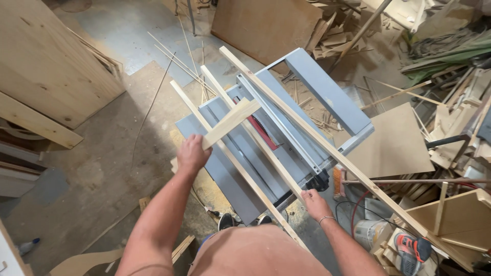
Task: Assembling thin wooden strips into a frame structure
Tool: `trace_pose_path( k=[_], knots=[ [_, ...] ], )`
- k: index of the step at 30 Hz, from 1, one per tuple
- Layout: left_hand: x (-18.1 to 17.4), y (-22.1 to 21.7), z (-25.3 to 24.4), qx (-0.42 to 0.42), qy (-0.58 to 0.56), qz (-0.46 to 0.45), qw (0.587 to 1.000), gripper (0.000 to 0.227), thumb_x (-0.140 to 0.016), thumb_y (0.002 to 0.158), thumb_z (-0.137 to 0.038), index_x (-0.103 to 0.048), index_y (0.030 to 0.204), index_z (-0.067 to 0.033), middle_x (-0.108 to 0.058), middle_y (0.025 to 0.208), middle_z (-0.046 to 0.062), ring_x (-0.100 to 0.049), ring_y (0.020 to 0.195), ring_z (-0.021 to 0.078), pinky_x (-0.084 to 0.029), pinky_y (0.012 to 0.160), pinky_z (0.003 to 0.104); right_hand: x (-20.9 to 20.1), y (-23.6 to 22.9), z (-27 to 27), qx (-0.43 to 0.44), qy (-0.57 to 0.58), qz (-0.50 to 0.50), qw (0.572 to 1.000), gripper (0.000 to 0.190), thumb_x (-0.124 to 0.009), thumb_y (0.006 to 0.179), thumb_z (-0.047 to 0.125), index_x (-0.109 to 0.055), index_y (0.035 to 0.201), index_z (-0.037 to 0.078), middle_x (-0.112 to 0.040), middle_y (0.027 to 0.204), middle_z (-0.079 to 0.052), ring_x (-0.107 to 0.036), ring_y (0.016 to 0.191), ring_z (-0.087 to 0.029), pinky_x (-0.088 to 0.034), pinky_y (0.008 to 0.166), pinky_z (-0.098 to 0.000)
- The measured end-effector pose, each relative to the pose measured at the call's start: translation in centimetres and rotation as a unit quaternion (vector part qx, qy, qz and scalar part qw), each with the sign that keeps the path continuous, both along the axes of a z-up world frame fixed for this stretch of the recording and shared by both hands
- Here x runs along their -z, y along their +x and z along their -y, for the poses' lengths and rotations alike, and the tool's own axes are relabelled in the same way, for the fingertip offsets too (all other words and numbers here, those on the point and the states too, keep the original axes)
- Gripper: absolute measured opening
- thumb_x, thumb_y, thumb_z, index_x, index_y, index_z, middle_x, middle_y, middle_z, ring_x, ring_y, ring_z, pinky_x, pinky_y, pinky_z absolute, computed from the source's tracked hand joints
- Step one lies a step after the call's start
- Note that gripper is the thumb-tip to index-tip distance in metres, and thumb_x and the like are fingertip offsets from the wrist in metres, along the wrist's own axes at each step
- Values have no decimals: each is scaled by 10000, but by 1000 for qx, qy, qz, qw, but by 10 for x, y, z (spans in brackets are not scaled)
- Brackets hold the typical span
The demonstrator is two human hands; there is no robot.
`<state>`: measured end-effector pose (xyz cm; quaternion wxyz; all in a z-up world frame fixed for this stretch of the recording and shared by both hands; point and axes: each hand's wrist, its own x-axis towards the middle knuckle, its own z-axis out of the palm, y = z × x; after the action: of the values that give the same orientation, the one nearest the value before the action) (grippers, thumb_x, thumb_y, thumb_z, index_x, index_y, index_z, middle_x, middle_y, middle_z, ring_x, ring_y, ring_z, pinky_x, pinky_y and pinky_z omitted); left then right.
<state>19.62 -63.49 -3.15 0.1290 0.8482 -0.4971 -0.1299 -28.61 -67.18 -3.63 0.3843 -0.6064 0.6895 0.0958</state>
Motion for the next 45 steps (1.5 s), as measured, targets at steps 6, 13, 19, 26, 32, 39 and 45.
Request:
trace_pose_path(
  k=[6, 13, 19, 26, 32, 39, 45],
  knots=[
    [-28, 23, 46, 54, 55, 1, 997, 494, -708, 891, -540, -621, 1109, -105, -668, 1162, 107, -637, 1087, 347, -542, 861, 487, -18, -17, -32, -20, 36, -47, 998, 594, -633, 863, 563, -540, 1392, 308, -802, 1116, -68, -797, 765, -254, -570, 843, -365],
    [-29, 22, 57, 67, 28, 13, 997, 512, -719, 892, -555, -641, 1053, -75, -677, 1087, 124, -649, 998, 353, -543, 799, 482, -13, -61, -69, 12, 9, -83, 996, 489, -609, 903, 548, -629, 1304, 269, -803, 1085, -76, -749, 972, -313, -531, 805, -387],
    [-34, 11, 53, 33, 50, 9, 998, 556, -649, 944, -616, -635, 1120, -88, -695, 1099, 99, -648, 1016, 327, -552, 804, 457, -15, -45, -63, 7, -3, -80, 997, 345, -539, 923, 540, -657, 1162, 320, -771, 938, -50, -714, 887, -306, -495, 732, -402],
    [-34, 12, 52, 16, 60, -3, 998, 489, -646, 919, -561, -603, 1072, -99, -721, 1087, 110, -679, 1002, 365, -553, 777, 498, -31, -41, -31, -7, 13, -78, 997, 404, -592, 879, 551, -731, 1160, 295, -802, 1083, -18, -733, 1014, -246, -521, 861, -348],
    [-10, 16, 26, 39, -47, 123, 991, 688, -773, 742, -556, -598, 1269, -151, -692, 1112, 95, -714, 1043, 346, -561, 904, 462, -54, -55, 54, -7, -136, -114, 984, 497, -591, 956, 571, -682, 1342, 271, -693, 1344, -67, -625, 1287, -323, -515, 1089, -490],
    [-16, -13, -45, 93, -202, 206, 953, 663, -792, 723, -524, -674, 1289, -200, -668, 1239, 39, -675, 1136, 266, -528, 964, 417, 36, -122, 142, -65, -210, -267, 938, 763, -661, 877, 636, -502, 1501, 226, -602, 1426, -50, -551, 1354, -277, -435, 1146, -447],
    [-38, -26, -78, 129, -272, 184, 936, 486, -802, 762, -457, -718, 1162, -192, -680, 1228, 41, -675, 1152, 259, -523, 996, 399, 1, -116, 136, -39, -214, -214, 952, 504, -565, 901, 686, -672, 1182, 281, -698, 1205, -16, -712, 1133, -330, -570, 983, -495]
  ],
)
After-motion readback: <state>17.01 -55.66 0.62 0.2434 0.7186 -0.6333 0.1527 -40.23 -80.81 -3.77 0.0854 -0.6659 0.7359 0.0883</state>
